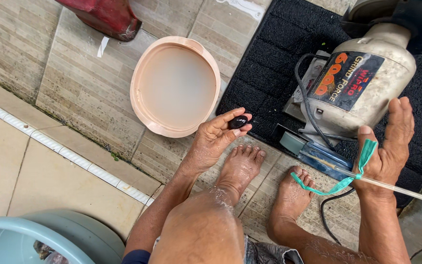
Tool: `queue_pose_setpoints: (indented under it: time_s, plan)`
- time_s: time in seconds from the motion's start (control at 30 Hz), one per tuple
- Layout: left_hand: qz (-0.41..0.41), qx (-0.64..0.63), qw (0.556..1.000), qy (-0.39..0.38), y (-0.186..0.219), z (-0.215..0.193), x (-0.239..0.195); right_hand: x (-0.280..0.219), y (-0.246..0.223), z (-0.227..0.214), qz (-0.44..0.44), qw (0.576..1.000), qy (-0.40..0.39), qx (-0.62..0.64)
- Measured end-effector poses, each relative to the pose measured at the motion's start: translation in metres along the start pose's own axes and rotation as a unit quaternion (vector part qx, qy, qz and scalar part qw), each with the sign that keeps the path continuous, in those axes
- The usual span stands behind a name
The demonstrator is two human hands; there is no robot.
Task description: The person uses a bench grinder to shape and smooth a small black stone, holding it with both hands against the spinning wheel. Water flows from a tube onto the grinding area, and the person occasionally dips the stone into a nearby basin of water.
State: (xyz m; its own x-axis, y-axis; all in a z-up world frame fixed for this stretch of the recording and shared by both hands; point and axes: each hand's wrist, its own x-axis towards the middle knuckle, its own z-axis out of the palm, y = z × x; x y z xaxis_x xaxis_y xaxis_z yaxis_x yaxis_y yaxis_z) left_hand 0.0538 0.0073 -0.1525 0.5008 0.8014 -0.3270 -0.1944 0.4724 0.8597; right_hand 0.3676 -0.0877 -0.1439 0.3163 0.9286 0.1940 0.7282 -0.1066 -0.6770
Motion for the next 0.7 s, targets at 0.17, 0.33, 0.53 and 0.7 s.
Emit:
queue_pose_setpoints:
  time_s: [0.17,0.33,0.53,0.7]
  plan:
    - [-0.014,-0.043,0.999,-0.013,-0.011,-0.001,0.006,0.001,-0.002,0.0,0.015,1.0,-0.007,0.005]
    - [-0.03,-0.081,0.996,0.001,-0.017,0.0,0.008,0.002,-0.007,-0.001,0.024,1.0,-0.018,0.006]
    - [-0.051,-0.089,0.995,0.003,-0.02,-0.002,0.006,0.001,-0.004,0.0,0.015,1.0,-0.018,0.004]
    - [-0.058,-0.094,0.994,0.0,-0.02,-0.002,0.005,0.001,-0.003,0.0,0.011,1.0,-0.016,0.008]
